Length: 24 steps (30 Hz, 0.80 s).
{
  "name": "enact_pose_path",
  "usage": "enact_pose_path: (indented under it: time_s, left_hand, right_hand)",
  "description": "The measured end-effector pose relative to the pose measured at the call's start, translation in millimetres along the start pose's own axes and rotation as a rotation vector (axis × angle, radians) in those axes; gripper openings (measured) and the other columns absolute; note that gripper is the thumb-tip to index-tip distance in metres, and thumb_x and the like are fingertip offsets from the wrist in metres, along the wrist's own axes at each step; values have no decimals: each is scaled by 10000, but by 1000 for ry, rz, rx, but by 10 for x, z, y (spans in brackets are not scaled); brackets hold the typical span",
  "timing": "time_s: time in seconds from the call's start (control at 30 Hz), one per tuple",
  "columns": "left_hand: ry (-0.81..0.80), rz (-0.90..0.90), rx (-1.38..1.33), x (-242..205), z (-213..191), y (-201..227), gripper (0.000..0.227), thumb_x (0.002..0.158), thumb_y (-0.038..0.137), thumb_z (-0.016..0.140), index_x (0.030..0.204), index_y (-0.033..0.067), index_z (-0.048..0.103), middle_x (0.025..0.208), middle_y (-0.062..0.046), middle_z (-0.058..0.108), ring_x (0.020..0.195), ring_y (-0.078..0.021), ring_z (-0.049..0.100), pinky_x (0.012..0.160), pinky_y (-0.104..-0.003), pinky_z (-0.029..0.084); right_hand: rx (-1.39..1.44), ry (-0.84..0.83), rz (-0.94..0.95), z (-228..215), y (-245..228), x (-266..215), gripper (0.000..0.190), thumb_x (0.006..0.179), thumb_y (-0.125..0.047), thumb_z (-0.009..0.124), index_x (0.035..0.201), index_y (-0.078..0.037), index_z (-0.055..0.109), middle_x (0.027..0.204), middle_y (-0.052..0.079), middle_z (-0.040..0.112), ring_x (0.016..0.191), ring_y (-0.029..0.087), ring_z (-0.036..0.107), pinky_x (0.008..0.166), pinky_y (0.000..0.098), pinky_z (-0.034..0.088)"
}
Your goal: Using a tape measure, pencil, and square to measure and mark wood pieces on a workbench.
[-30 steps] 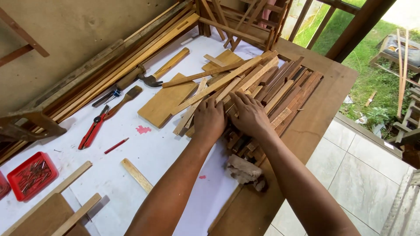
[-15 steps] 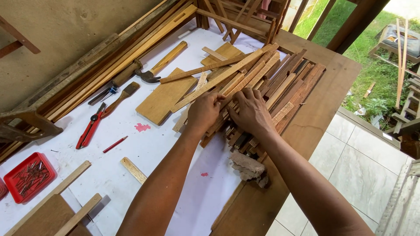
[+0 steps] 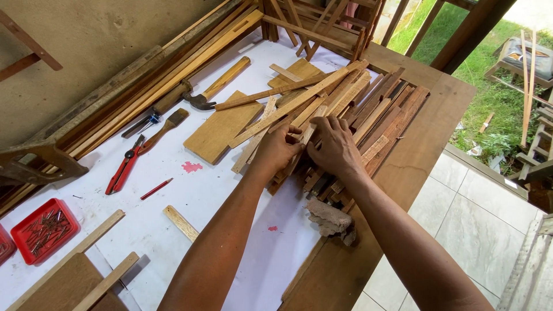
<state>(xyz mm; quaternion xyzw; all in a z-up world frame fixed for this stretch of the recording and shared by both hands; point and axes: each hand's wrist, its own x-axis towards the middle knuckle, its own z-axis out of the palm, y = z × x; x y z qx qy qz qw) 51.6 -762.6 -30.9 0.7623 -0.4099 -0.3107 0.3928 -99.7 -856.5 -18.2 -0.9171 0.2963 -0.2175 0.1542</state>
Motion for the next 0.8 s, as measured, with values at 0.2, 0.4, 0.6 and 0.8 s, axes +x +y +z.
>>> enact_pose_path:
  time_s: [0.2, 0.4, 0.6, 0.8]
  left_hand:
    - [-26, -68, 210, -33, -47, 138, 370, 915, 265, 716, 1280, 206, 708, 1126, -25, 773, 976, -173, 752, 880, -371, 595]
    - [-5, -86, 70, -36, -49, 122, 301, 984, 303, 650, 1241, 162, 719, 1127, -41, 781, 954, -168, 743, 846, -370, 584]
    - [-115, -105, -312, 80, -27, -65, 352, 996, 208, 603, 1337, 134, 649, 1023, -81, 784, 870, -167, 747, 756, -343, 617]
    - [-95, 15, -167, 59, -80, -55, 403, 980, 170, 644, 1382, 193, 639, 1025, -46, 780, 824, -96, 680, 733, -293, 544]
  right_hand:
    - [8, 4, -18, 52, 76, 12, 621, 858, -235, 713, 1447, -134, 542, 1357, 142, 587, 1329, 339, 502, 1144, 466, 427]
    - [16, -23, -25, -33, 4, -20, 599, 875, -233, 706, 1455, -264, 559, 1433, 129, 523, 1333, 340, 489, 1117, 479, 454]
    - [35, 49, -79, 19, 44, -24, 633, 899, -264, 690, 1506, -238, 513, 1474, 146, 526, 1335, 361, 496, 1104, 478, 457]
    - [74, 41, -19, 9, 21, -10, 696, 971, -370, 679, 1579, -194, 390, 1387, 207, 565, 1298, 387, 507, 1073, 502, 442]
